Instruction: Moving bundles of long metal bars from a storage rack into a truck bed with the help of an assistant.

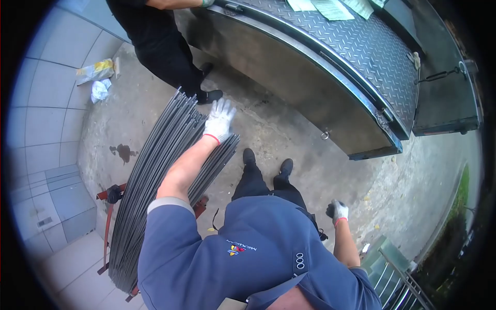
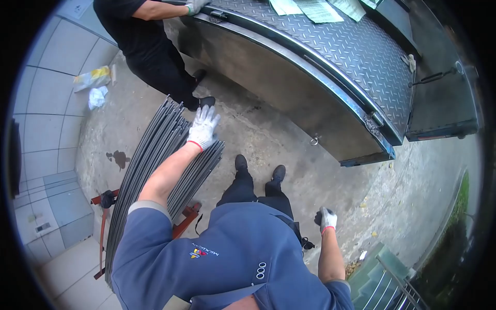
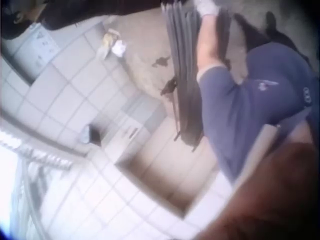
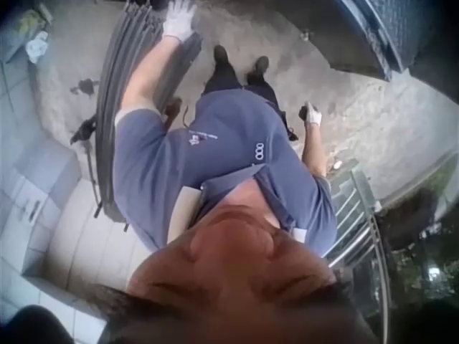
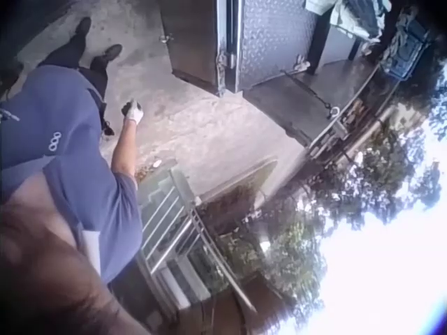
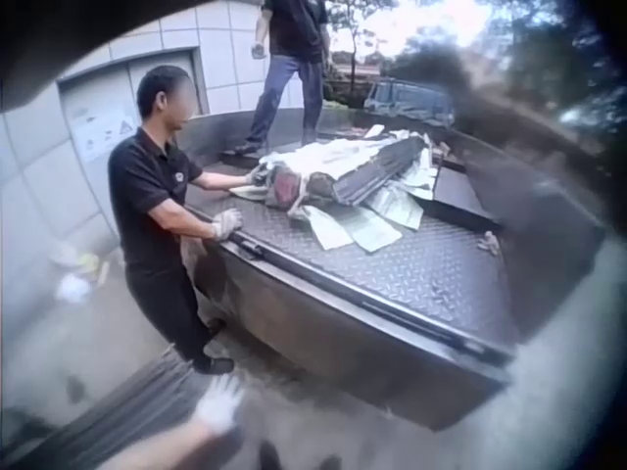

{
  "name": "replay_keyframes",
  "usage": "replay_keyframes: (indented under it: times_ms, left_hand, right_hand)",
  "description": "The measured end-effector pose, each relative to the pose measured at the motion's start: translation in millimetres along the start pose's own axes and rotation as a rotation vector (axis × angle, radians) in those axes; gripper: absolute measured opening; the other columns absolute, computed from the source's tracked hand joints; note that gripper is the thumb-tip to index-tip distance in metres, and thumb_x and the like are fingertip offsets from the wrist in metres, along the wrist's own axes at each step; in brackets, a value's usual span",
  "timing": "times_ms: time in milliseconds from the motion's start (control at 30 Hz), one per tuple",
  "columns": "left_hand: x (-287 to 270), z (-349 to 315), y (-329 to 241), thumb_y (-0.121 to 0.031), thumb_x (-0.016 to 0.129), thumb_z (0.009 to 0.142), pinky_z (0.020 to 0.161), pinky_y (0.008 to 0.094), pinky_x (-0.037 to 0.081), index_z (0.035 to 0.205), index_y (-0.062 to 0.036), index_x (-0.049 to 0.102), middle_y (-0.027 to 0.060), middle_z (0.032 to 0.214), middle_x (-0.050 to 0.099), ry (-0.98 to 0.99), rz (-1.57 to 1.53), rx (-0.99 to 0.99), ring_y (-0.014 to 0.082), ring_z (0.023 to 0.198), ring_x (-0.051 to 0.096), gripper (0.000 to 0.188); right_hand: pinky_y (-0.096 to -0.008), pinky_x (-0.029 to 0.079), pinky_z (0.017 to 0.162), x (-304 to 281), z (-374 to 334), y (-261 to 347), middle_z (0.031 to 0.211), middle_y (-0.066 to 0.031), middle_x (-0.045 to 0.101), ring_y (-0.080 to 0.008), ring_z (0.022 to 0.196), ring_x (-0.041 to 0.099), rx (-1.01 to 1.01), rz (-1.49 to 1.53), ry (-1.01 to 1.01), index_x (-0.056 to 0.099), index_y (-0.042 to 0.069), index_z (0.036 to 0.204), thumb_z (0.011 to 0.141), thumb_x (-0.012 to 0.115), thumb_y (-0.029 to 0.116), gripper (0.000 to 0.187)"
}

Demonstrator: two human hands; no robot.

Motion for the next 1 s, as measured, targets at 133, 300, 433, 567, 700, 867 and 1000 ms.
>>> replay_keyframes:
  times_ms: [133,300,433,567,700,867,1000]
  left_hand:
    - [-4.7,14.5,36.1,-0.019,0.073,0.08,0.126,0.0561,0.026,0.145,-0.0056,0.057,0.0249,0.156,0.046,-0.089,-0.065,-0.07,0.0457,0.149,0.038,0.068]
    - [1.5,25.4,42.3,-0.02,0.071,0.082,0.12,0.0494,0.038,0.127,-0.0021,0.067,0.0206,0.141,0.06,-0.01,-0.108,0.107,0.0407,0.14,0.05,0.049]
    - [21.8,58.2,34.3,-0.022,0.061,0.088,0.112,0.0458,0.046,0.112,-0.0057,0.078,0.0171,0.126,0.072,0.102,-0.018,0.148,0.0346,0.131,0.061,0.033]
    - [41.0,60.9,41.9,-0.024,0.057,0.092,0.09,0.0458,0.059,0.113,-0.0118,0.082,0.0152,0.117,0.078,0.559,0.156,0.09,0.0323,0.109,0.076,0.035]
    - [42.9,41.2,49.4,-0.03,0.053,0.095,0.094,0.0459,0.058,0.111,-0.0108,0.082,0.0148,0.116,0.078,0.574,0.065,0.106,0.0322,0.108,0.075,0.038]
    - [30.9,27.5,42.6,-0.038,0.05,0.099,0.095,0.0467,0.056,0.103,-0.0083,0.082,0.0171,0.11,0.078,0.478,0.005,0.103,0.035,0.106,0.075,0.045]
    - [34.4,16.3,49.0,-0.045,0.049,0.101,0.096,0.0473,0.054,0.1,-0.0093,0.083,0.0165,0.108,0.079,0.423,0.037,0.124,0.0359,0.105,0.073,0.049]
  right_hand:
    - [-0.0468,0.062,0.058,0.5,-29.0,-45.5,0.084,-0.0157,0.07,-0.0312,0.065,0.07,0.194,-0.008,-0.01,0.066,0.001,0.116,0.093,0.075,0.021,0.032]
    - [-0.0434,0.063,0.063,50.8,-39.7,-31.2,0.087,-0.0153,0.072,-0.0278,0.07,0.072,0.15,-0.028,0.084,0.066,-0.003,0.121,0.092,0.077,0.021,0.039]
    - [-0.0404,0.064,0.066,94.3,-40.8,25.3,0.09,-0.0141,0.074,-0.025,0.072,0.073,-0.029,-0.122,0.189,0.068,-0.002,0.119,0.094,0.076,0.02,0.035]
    - [-0.0367,0.063,0.067,114.0,-51.5,79.2,0.092,-0.013,0.075,-0.0228,0.073,0.073,-0.155,-0.113,0.184,0.07,-0.001,0.119,0.096,0.074,0.017,0.029]
    - [-0.0378,0.064,0.069,103.4,-47.1,79.0,0.095,-0.0127,0.075,-0.0234,0.075,0.074,-0.161,-0.125,0.176,0.066,0.001,0.124,0.096,0.074,0.02,0.035]
    - [-0.0376,0.062,0.063,80.1,-44.7,21.9,0.087,-0.0121,0.073,-0.0226,0.068,0.071,-0.02,-0.169,0.143,0.07,-0.001,0.114,0.095,0.073,0.018,0.027]
    - [-0.0395,0.062,0.061,72.2,-58.3,-7.9,0.084,-0.0118,0.072,-0.0238,0.065,0.07,0.055,-0.161,0.125,0.071,-0.002,0.11,0.093,0.074,0.017,0.026]
Point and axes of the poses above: each hand's wrist, its own z-axis towards the middle knuckle, its own x-axis out of the palm, y = z × x, the point moved 4 cm from there along z, towards the middle knuckle
